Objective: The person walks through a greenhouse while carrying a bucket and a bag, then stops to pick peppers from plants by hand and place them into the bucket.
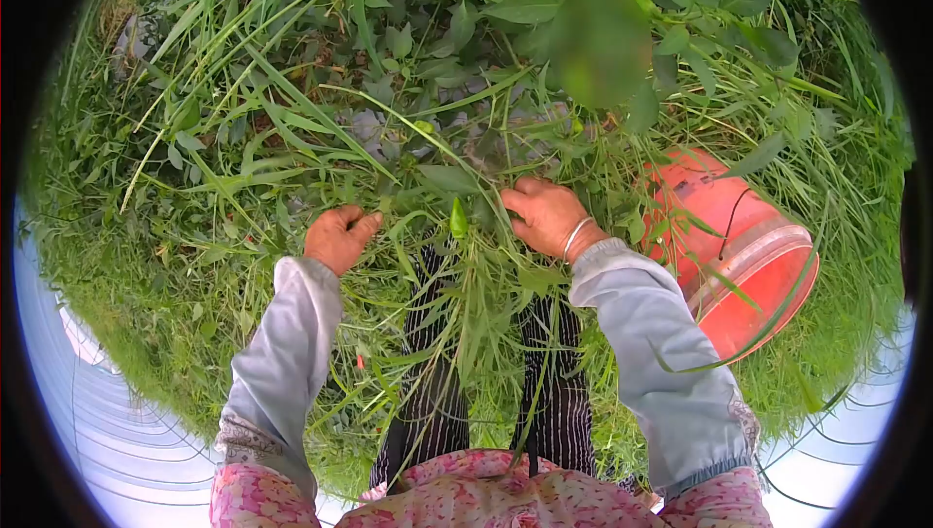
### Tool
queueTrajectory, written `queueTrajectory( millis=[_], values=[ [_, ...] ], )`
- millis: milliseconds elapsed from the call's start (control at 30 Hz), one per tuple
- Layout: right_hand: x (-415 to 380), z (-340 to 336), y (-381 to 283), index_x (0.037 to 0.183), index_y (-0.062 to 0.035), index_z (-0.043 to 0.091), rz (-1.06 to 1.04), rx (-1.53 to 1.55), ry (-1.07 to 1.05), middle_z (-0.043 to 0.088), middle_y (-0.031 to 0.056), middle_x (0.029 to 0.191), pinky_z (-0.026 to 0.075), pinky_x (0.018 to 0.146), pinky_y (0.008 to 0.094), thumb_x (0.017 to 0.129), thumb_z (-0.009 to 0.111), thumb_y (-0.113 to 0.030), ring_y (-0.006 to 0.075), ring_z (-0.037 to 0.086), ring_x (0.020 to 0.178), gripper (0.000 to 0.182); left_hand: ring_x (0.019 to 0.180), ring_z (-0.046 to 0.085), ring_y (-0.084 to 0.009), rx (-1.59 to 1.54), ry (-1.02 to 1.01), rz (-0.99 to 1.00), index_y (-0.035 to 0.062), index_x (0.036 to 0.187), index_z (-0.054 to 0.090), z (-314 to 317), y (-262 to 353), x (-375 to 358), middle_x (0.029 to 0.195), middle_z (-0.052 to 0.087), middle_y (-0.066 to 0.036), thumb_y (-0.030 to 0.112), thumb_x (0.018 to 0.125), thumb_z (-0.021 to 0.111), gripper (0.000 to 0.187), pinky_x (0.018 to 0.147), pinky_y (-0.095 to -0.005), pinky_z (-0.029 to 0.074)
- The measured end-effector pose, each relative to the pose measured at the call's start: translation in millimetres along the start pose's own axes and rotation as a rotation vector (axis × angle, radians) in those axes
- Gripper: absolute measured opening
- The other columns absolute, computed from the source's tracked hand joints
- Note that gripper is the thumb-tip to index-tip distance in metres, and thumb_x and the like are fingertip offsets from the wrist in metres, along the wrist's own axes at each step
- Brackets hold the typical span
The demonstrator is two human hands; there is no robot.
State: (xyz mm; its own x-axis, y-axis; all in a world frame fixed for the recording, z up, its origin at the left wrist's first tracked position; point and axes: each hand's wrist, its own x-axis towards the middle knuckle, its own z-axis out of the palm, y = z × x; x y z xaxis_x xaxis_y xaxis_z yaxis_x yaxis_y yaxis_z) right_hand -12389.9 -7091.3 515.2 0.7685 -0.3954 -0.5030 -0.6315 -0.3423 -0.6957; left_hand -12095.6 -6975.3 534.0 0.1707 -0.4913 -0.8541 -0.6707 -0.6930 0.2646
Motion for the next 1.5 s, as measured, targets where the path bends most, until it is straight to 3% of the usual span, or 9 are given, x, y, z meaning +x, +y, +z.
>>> queueTrajectory(
  millis=[100, 267, 333, 500, 733, 967, 1100, 1233, 1500],
  values=[
    [3, 1, -3, 0.093, -0.0113, 0.053, 0.018, -0.021, -0.019, 0.052, 0.0126, 0.084, 0.047, 0.069, 0.0414, 0.070, 0.056, -0.013, 0.0320, 0.056, 0.079, 0.023, 0.050, 0.049, -0.0085, -0.638, -0.030, -0.089, 0.0041, 0.083, 0.059, -37, 53, 4, 0.061, 0.056, -0.002, 0.028, 0.073, 0.064, 0.027, 0.042, -0.0254, 0.040],
    [5, 8, -5, 0.093, -0.0113, 0.054, 0.037, 0.012, 0.021, 0.053, 0.0127, 0.085, 0.047, 0.069, 0.0414, 0.070, 0.056, -0.012, 0.0322, 0.057, 0.079, 0.023, 0.058, 0.056, -0.0145, -0.599, -0.064, 0.128, 0.0036, 0.087, 0.060, -44, 143, 54, 0.071, 0.062, -0.006, 0.024, 0.072, 0.062, 0.026, 0.046, -0.0301, 0.044],
    [6, 10, -5, 0.094, -0.0117, 0.054, 0.038, 0.005, 0.019, 0.053, 0.0131, 0.086, 0.048, 0.069, 0.0411, 0.070, 0.056, -0.013, 0.0318, 0.057, 0.079, 0.024, 0.067, 0.060, -0.0250, 0.237, 0.210, 0.504, 0.0050, 0.091, 0.063, -29, 159, 81, 0.080, 0.064, -0.011, 0.026, 0.071, 0.065, 0.029, 0.056, -0.0408, 0.047],
    [6, 14, -7, 0.092, -0.0116, 0.052, 0.019, -0.014, 0.065, 0.051, 0.0101, 0.085, 0.048, 0.067, 0.0391, 0.066, 0.060, -0.010, 0.0301, 0.056, 0.077, 0.027, 0.089, 0.060, -0.0279, 0.866, -0.193, 0.236, 0.0149, 0.100, 0.064, 18, 162, 146, 0.098, 0.062, -0.008, 0.015, 0.075, 0.058, 0.025, 0.074, -0.0407, 0.048],
    [9, 19, -8, 0.091, -0.0130, 0.053, 0.005, 0.025, 0.104, 0.051, 0.0105, 0.081, 0.048, 0.066, 0.0391, 0.067, 0.059, -0.010, 0.0301, 0.057, 0.076, 0.024, 0.105, 0.054, -0.0238, 1.142, -0.206, 0.022, 0.0194, 0.106, 0.062, 26, 149, 162, 0.114, 0.057, -0.003, 0.017, 0.080, 0.056, 0.027, 0.078, -0.0417, 0.046],
    [10, 14, -15, 0.094, -0.0148, 0.054, 0.047, 0.020, 0.047, 0.052, 0.0134, 0.083, 0.047, 0.068, 0.0410, 0.070, 0.057, -0.010, 0.0311, 0.057, 0.079, 0.025, 0.093, 0.060, -0.0256, 0.979, -0.012, 0.234, 0.0090, 0.114, 0.053, 13, 120, 146, 0.110, 0.058, -0.010, 0.013, 0.079, 0.054, 0.035, 0.073, -0.0404, 0.049],
    [8, 10, -19, 0.100, -0.0171, 0.052, 0.041, 0.011, 0.009, 0.052, 0.0136, 0.086, 0.047, 0.070, 0.0407, 0.067, 0.058, -0.004, 0.0305, 0.057, 0.083, 0.036, 0.067, 0.059, -0.0183, -0.133, 0.155, 0.217, 0.0050, 0.115, 0.049, -9, 88, 129, 0.084, 0.061, -0.010, 0.018, 0.073, 0.064, 0.046, 0.058, -0.0341, 0.048],
    [7, 7, -22, 0.106, -0.0187, 0.051, 0.042, 0.006, -0.006, 0.052, 0.0135, 0.088, 0.047, 0.071, 0.0401, 0.065, 0.057, 0.001, 0.0311, 0.056, 0.085, 0.045, 0.047, 0.047, -0.0099, -0.578, 0.017, 0.129, 0.0061, 0.113, 0.049, -37, 98, 75, 0.084, 0.059, -0.003, 0.020, 0.071, 0.066, 0.048, 0.039, -0.0229, 0.037],
    [2, 5, -25, 0.104, -0.0176, 0.051, 0.049, 0.016, 0.004, 0.053, 0.0138, 0.088, 0.046, 0.072, 0.0397, 0.068, 0.056, 0.000, 0.0319, 0.056, 0.086, 0.041, 0.051, 0.049, -0.0077, -0.739, -0.053, 0.132, 0.0093, 0.104, 0.053, -47, 104, 18, 0.097, 0.058, -0.002, 0.014, 0.077, 0.060, 0.029, 0.040, -0.0199, 0.038]
  ],
)
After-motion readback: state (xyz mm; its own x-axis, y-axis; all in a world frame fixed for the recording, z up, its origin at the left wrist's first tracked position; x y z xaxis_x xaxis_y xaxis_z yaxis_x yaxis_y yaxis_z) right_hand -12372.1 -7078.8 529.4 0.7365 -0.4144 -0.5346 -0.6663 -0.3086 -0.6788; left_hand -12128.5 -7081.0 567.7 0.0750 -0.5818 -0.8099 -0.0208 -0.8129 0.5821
